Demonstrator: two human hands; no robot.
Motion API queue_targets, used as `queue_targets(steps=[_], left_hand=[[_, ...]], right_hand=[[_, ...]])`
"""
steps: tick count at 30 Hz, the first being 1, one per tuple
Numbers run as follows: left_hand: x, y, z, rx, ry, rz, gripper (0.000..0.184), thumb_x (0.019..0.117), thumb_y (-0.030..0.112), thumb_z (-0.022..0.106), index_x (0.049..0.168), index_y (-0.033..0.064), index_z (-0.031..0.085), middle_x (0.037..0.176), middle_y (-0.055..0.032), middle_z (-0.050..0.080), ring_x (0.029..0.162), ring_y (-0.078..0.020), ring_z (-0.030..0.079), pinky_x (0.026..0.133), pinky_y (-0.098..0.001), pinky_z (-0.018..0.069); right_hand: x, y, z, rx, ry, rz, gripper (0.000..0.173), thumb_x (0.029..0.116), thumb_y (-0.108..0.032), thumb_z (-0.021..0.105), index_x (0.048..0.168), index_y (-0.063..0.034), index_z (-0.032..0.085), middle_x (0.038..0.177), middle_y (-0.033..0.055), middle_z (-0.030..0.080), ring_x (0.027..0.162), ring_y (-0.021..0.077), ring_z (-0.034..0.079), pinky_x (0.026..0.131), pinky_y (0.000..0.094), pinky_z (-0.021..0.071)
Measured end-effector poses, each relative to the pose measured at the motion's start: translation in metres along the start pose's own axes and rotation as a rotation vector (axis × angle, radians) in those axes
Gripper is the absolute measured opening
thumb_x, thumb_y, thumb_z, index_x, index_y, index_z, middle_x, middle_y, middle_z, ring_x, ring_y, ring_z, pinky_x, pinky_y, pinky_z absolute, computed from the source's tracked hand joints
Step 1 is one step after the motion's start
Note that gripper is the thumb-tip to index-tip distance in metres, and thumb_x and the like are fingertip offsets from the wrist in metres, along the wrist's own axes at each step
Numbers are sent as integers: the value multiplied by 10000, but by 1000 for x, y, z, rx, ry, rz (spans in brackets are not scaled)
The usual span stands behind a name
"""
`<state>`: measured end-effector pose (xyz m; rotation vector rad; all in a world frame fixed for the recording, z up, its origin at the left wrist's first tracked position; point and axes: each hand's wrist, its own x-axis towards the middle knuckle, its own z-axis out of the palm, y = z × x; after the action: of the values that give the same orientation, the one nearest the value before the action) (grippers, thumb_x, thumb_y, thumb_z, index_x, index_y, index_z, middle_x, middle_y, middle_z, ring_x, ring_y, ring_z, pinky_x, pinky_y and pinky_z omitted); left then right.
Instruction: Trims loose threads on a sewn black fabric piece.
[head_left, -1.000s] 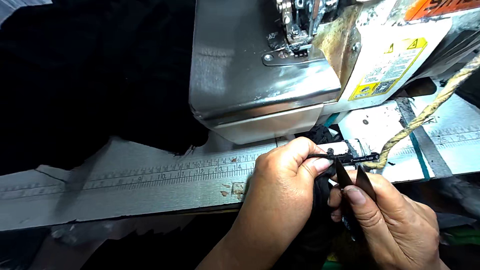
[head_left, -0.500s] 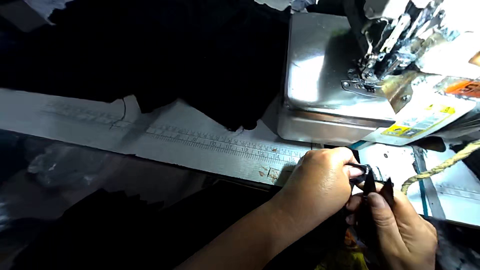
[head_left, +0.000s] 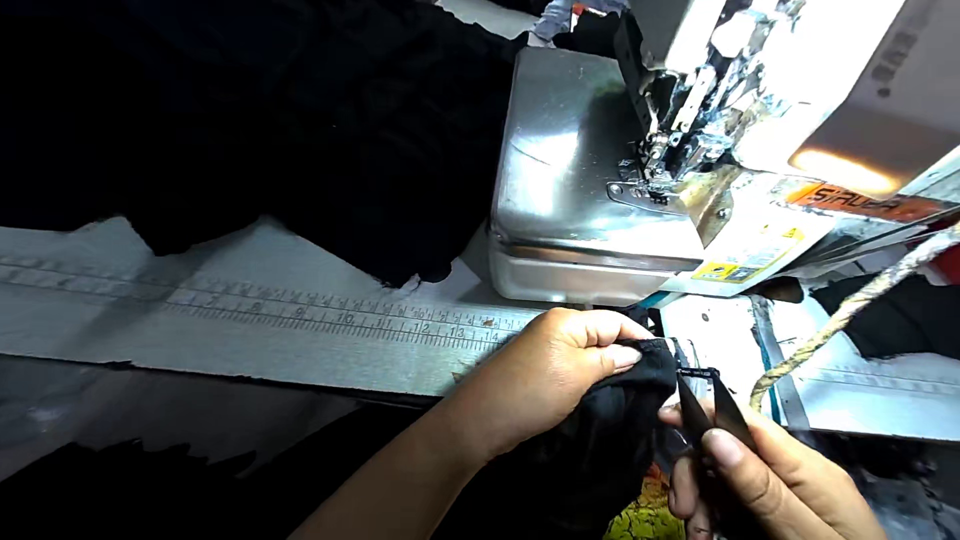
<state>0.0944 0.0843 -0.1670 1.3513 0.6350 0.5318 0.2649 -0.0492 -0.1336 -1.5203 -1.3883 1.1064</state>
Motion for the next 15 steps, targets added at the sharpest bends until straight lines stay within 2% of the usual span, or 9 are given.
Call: queue_targets(steps=[3,15], left_hand=[[-1,1,-2,-39,-30,-24,203,1013,49,555,1015,83,755,798,37,694,710,8,624,641,-147,506],[-1,-1,-5,30,-61,3,237,999,93,535,1008,112,771,867,55,727,795,14,658,712,-141,528]], right_hand=[[2,0,1,62,39,47,278,1097,-80,363,1237,55,561,776,-82,680,644,-18,641,585,174,557],[7,3,2,9,-11,64,272,1102,-115,393,1231,51,565,757,-53,668,647,0,642,593,183,549]])
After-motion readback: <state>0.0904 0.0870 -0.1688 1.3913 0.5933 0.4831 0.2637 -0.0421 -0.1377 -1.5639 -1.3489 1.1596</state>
